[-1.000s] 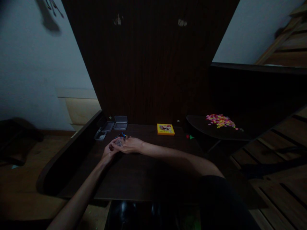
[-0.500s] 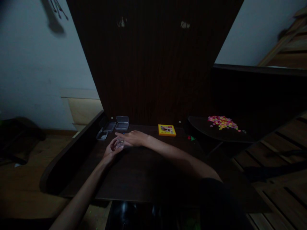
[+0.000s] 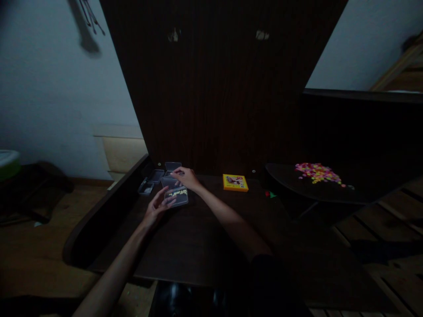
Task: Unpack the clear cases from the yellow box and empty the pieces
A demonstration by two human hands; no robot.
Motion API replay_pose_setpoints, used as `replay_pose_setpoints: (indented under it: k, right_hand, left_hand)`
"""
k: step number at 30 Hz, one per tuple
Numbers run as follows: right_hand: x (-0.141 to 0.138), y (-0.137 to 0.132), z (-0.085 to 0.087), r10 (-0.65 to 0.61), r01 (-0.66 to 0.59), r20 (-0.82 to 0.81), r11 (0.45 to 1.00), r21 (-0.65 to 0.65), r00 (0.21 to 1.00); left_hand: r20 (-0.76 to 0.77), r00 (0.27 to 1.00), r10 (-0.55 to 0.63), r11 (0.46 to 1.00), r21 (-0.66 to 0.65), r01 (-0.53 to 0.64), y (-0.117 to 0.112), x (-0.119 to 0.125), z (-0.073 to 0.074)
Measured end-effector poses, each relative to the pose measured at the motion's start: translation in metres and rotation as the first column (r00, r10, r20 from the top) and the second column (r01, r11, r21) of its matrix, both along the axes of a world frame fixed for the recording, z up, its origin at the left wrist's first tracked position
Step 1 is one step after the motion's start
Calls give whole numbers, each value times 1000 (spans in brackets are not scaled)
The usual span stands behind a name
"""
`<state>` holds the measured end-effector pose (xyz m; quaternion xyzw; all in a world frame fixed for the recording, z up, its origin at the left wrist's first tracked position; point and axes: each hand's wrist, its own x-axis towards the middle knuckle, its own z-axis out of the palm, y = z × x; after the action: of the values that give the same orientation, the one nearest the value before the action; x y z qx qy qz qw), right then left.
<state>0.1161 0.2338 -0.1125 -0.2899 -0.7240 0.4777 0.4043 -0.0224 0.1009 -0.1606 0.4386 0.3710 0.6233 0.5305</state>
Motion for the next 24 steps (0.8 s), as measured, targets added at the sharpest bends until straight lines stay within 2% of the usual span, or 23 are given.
replay_pose_setpoints:
  k: [3, 7, 9, 11, 14, 16, 24]
  right_hand:
    - [-10, 3, -15, -105, 106, -48, 994, 39, 993]
    - [-14, 2, -37, -194, 196, -34, 978, 76, 980]
    - [-14, 0, -48, -219, 220, -20, 973, 75, 976]
    - [-15, -3, -58, -247, 246, 0, 966, 77, 969]
    - [-18, -8, -68, -271, 267, 37, 960, 90, 962]
    - [-19, -9, -73, -273, 265, 63, 958, 108, 960]
    - [-19, -8, -78, -216, 188, 159, 967, 170, 963]
  left_hand:
    - [-60, 989, 137, 991, -4, -137, 6, -11, 0]
    - [-219, 930, 296, 954, 125, -274, 15, -27, 0]
    - [-320, 871, 374, 923, 217, -317, 19, -34, 0]
    - [-451, 759, 470, 877, 335, -344, 23, -40, -1]
    - [-610, 535, 584, 808, 499, -312, 29, -47, -2]
    - [-654, 448, 609, 789, 556, -261, 32, -50, -3]
    - [-751, 342, 564, 815, 573, -85, 37, -53, -14]
